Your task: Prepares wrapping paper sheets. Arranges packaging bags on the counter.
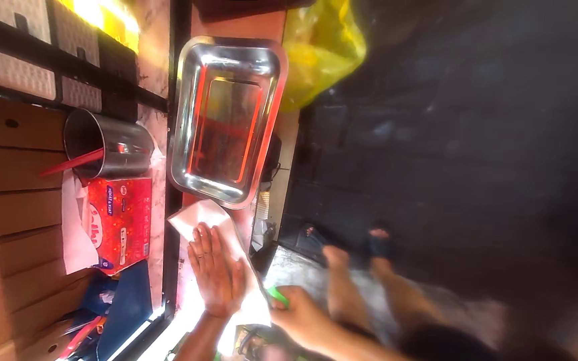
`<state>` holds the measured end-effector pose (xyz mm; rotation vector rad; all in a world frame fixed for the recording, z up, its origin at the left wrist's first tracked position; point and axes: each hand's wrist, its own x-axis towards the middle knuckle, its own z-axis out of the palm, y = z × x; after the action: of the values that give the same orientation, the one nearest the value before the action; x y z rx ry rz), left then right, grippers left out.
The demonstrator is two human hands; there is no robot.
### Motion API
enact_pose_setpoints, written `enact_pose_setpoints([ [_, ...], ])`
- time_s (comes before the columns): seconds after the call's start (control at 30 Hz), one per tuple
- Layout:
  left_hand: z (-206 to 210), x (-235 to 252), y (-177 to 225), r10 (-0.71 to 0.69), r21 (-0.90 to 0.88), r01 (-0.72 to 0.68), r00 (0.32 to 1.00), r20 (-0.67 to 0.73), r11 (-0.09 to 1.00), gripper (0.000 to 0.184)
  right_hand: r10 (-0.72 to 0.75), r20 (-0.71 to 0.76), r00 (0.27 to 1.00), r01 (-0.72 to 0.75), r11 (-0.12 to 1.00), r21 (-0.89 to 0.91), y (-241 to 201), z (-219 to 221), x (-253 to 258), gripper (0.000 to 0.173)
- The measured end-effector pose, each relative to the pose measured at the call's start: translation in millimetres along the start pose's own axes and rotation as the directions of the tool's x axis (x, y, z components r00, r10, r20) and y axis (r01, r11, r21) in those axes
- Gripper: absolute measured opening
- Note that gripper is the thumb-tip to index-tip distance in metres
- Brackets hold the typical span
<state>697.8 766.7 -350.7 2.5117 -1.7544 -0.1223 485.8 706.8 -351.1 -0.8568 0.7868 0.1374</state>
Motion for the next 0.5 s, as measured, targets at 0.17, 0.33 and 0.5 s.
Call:
enact_pose_setpoints([
  [0.17, 2.0, -4.9, 0.9, 0.012, 0.005, -0.012, 1.0, -0.001, 1.0, 0.081, -0.026, 0.008, 1.0, 0.025, 0.996, 0.085, -5.3, 3.7, 15.6, 0.023],
  [0.33, 2.2, -8.3, 1.2, 0.006, 0.013, -0.006, 1.0, 0.012, 1.0, 0.083, -0.055, 0.032, 0.998, 0.055, 0.998, 0.006, -8.2, -1.6, 18.4, 0.022],
  [0.5, 2.7, -18.1, 7.8, 0.009, 0.005, -0.009, 1.0, 0.014, 1.0, 0.082, -0.025, -0.06, 0.998, 0.028, 0.998, 0.056, 13.6, 2.7, -14.8, 0.019],
])
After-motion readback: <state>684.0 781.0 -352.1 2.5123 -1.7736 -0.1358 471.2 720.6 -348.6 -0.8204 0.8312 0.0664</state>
